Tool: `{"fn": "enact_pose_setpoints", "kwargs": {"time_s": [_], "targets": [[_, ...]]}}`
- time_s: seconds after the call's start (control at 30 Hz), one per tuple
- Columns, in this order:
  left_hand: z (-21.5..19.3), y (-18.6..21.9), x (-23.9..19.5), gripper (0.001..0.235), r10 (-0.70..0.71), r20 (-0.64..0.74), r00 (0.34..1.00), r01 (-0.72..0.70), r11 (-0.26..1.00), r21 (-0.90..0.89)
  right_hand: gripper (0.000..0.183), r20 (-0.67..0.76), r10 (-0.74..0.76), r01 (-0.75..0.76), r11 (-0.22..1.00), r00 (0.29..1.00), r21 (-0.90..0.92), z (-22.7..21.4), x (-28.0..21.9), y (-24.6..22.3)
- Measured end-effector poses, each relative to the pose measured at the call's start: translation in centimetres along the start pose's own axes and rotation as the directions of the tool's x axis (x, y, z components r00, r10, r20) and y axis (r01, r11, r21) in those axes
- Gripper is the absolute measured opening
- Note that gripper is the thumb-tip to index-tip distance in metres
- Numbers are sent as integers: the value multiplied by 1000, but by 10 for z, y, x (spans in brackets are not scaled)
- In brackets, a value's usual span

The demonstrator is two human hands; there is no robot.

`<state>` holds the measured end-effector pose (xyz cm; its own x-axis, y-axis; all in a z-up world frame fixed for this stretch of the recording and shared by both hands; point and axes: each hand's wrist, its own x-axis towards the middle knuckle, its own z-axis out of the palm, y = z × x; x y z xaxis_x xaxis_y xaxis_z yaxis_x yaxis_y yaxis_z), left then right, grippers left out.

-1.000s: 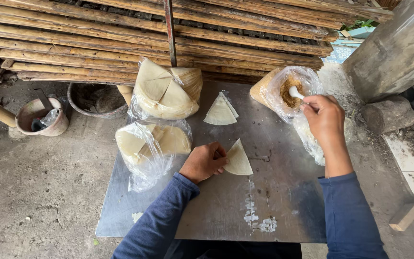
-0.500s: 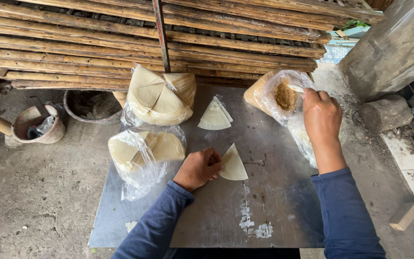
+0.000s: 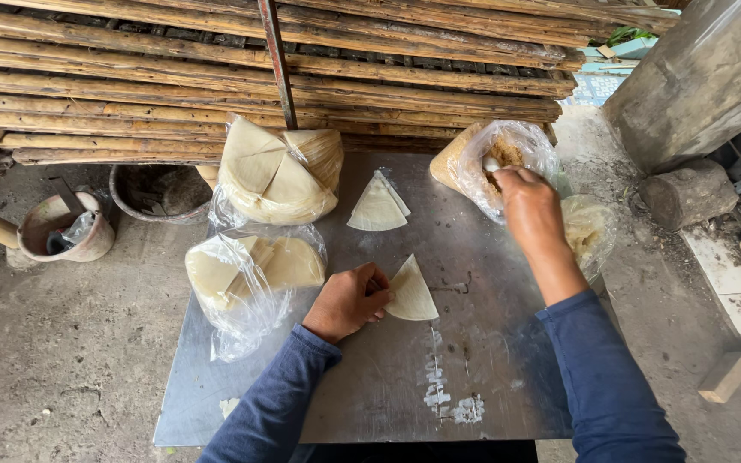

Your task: The person scoops a grainy filling onto triangular wrappers and folds them into small packets. The person then stacks the finished packets on the table.

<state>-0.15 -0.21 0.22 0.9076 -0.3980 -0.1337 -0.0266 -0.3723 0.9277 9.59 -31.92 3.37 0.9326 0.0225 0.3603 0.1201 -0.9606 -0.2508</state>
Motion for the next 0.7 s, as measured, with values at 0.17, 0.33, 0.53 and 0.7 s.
{"fn": "enact_pose_setpoints", "kwargs": {"time_s": [0.17,0.33,0.53,0.7], "targets": [[0,1,-1,17,12,-10,1000,-12,1000,19,10,-313,-194,177,981,930,-84,-29,-10,11],[0,3,-3,15,26,-15,1000,-25,997,76,12,-396,-194,152,979,897,-137,-37,-20,15],[-1,5,-5,14,55,-18,998,-53,995,87,10,-365,-164,150,986,916,-67,-29,-19,10],[-1,4,-5,14,68,-14,998,-67,994,89,11,-367,-206,239,970,907,46,-20,-19,9]]}}
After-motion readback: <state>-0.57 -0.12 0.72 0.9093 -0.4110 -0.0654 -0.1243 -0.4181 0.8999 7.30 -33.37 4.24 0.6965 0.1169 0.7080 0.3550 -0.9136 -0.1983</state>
